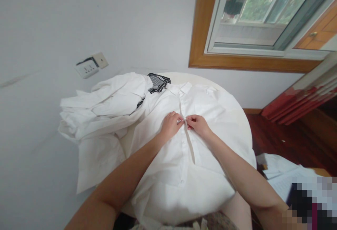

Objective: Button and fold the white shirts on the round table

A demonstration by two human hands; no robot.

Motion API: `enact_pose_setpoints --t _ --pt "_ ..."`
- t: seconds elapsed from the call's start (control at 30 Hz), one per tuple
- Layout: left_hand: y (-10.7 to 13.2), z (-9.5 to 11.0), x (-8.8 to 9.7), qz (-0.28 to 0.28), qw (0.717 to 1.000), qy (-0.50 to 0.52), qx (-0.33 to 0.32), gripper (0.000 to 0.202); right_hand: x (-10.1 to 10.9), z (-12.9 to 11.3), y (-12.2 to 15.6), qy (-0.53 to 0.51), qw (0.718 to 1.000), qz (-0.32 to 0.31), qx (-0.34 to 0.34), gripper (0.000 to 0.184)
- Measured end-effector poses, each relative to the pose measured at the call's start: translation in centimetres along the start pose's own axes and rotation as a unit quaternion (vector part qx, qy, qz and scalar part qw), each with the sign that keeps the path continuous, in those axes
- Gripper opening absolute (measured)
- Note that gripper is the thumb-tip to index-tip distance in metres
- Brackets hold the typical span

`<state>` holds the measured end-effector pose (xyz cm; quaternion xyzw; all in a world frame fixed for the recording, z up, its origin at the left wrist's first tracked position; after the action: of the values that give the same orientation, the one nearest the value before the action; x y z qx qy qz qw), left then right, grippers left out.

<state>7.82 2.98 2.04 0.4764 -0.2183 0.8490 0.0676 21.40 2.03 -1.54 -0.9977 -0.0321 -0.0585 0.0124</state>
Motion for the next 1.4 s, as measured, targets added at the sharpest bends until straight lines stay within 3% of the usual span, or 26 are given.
enact_pose_setpoints --t 0.43,0.73,1.0,1.4 --pt "-0.3 -0.3 0.2 -0.02 0.998 0.052 0.0 0.014 0.0 -0.2 0.5 -0.016 0.999 -0.004 -0.032 0.007" --pt "-0.6 0.1 0.4 -0.055 0.997 0.051 -0.004 0.016 0.4 -1.5 0.5 -0.149 0.988 0.029 -0.04 0.025" --pt "-0.4 0.0 0.3 -0.043 0.998 0.044 -0.015 0.014 -0.7 -0.7 0.5 -0.123 0.991 0.003 -0.046 0.018" --pt "-0.5 0.1 0.5 -0.047 0.994 0.103 0.002 0.012 -0.7 -0.7 0.6 -0.107 0.994 -0.008 -0.034 0.013"
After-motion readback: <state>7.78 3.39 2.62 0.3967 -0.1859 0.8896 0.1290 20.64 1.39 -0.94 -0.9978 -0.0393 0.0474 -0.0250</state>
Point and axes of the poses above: each hand's wrist, its own y-axis away from the middle knuckle, its own x-axis out of the back of the hand, z = x × y, the point moved 7 cm from there along -y, towards the middle knuckle, and after that the axes turned 5 degrees about x, right-handed, at the moved point
